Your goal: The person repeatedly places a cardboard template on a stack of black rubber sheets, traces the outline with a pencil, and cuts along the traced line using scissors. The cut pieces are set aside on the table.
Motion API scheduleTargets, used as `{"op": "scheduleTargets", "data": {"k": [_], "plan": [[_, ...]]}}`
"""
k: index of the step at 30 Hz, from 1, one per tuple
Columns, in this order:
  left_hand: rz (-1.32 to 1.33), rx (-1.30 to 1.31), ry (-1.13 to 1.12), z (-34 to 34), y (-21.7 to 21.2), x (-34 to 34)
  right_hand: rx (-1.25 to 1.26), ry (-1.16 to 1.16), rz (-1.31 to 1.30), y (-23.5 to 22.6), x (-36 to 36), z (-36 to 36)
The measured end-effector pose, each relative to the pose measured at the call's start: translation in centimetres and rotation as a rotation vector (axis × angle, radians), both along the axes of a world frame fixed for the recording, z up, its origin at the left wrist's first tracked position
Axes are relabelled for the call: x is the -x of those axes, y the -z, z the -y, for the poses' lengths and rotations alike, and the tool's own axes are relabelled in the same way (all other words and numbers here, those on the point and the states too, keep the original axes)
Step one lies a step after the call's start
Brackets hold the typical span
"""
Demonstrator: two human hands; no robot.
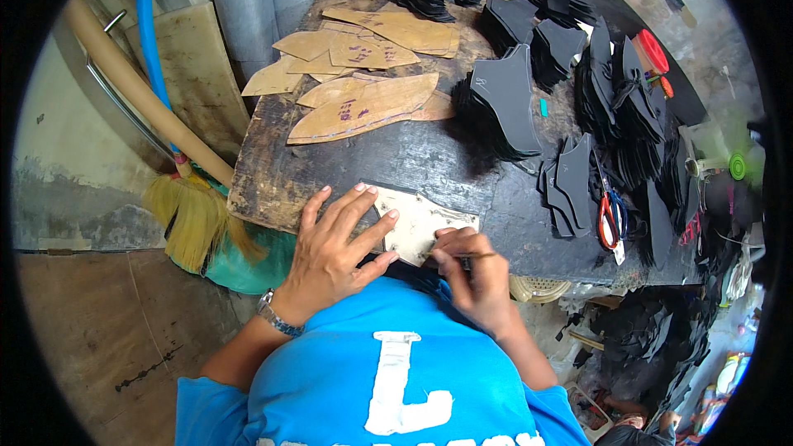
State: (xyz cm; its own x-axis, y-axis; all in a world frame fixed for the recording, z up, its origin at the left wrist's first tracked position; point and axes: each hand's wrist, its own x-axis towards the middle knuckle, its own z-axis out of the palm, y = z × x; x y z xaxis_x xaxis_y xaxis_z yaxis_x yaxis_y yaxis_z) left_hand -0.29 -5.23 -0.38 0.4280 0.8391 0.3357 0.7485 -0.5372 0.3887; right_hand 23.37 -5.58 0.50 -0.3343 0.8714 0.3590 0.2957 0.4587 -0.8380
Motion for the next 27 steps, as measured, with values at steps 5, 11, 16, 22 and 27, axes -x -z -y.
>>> {"op": "scheduleTargets", "data": {"k": [5,11,16,22,27], "plan": [[0.005,-0.015,0.001,-0.2,0.1,0.0,-0.002,-0.044,0.006,-0.5,0.2,-0.4],[0.004,-0.025,-0.007,-0.1,0.3,0.0,0.087,-0.038,-0.054,-0.2,1.9,-0.9],[0.004,-0.016,-0.009,-0.1,0.3,0.0,-0.203,-0.156,0.061,0.3,3.0,-1.7],[0.051,-0.028,-0.009,-0.2,0.4,0.0,0.033,0.043,0.002,-0.5,2.9,-2.2],[0.046,-0.039,0.003,-0.4,0.5,0.1,-0.219,-0.015,0.132,-0.4,4.4,-3.0]]}}
